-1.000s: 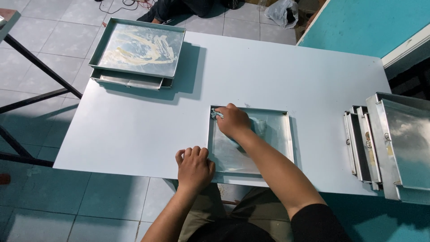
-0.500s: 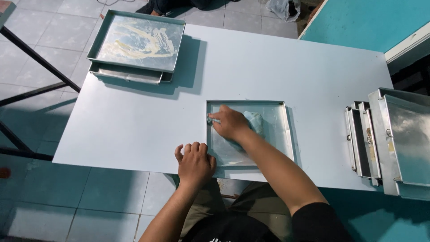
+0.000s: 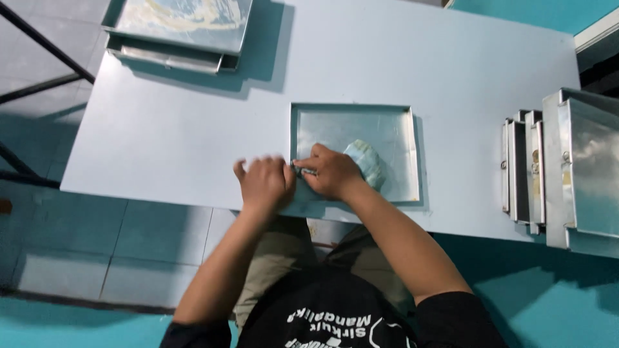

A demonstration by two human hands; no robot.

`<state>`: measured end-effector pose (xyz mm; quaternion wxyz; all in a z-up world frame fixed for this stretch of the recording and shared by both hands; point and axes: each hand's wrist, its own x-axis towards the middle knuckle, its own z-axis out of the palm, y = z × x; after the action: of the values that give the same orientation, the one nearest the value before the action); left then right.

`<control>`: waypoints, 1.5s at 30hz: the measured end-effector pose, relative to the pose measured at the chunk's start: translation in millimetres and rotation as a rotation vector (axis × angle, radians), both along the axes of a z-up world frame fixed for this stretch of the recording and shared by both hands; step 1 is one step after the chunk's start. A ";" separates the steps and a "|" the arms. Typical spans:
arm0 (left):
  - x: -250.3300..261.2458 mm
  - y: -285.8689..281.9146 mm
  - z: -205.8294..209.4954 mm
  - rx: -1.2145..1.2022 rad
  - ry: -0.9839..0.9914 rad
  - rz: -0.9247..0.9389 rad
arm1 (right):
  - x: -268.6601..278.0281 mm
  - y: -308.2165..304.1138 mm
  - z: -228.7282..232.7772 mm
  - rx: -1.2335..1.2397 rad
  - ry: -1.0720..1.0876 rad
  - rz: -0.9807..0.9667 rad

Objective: The person wipes a rectangular metal tray with a cloth, removing a white residue from the surface. They clean the tray thoroughly, including the edges and corners, and then lift it to wipe the sides before placing it back down.

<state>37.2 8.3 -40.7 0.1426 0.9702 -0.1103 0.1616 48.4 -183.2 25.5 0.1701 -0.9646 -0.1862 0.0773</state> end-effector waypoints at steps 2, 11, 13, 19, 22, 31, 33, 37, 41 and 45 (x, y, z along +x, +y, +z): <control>28.5 -3.4 9.4 -0.029 -0.006 -0.008 | 4.0 -4.0 -15.0 -0.046 -0.002 -0.001; 103.7 -56.8 18.2 -0.075 0.348 0.153 | 5.8 -6.5 -22.2 -0.052 -0.079 0.013; 103.1 -59.0 14.3 -0.055 0.336 0.190 | 3.4 -7.5 -20.5 -0.041 -0.066 0.030; 101.8 -58.7 20.9 -0.099 0.351 0.220 | -5.8 -9.5 -15.8 0.002 -0.084 0.218; 105.5 -59.9 9.8 -0.100 0.356 0.209 | -16.2 -3.1 -1.8 -0.039 -0.060 0.295; 100.2 -62.0 24.5 -0.056 0.364 0.187 | -19.9 -6.5 70.7 -0.474 0.187 0.378; 97.2 -61.2 32.1 -0.065 0.393 0.186 | -19.8 -29.4 73.2 -0.595 0.268 0.378; 92.8 -59.9 39.6 -0.079 0.392 0.188 | -27.6 -90.3 65.7 -0.715 0.307 0.277; 94.2 -57.3 33.4 -0.116 0.392 0.181 | -33.5 -123.6 70.7 -0.797 0.346 0.166; 96.2 -56.1 28.2 -0.131 0.380 0.192 | -25.1 -129.5 63.6 -0.677 0.323 0.161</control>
<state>133.4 -47.8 -12.4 0.2075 0.9780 0.0220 -0.0047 23.3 -312.7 89.0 -0.1374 -0.9239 -0.1959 0.2985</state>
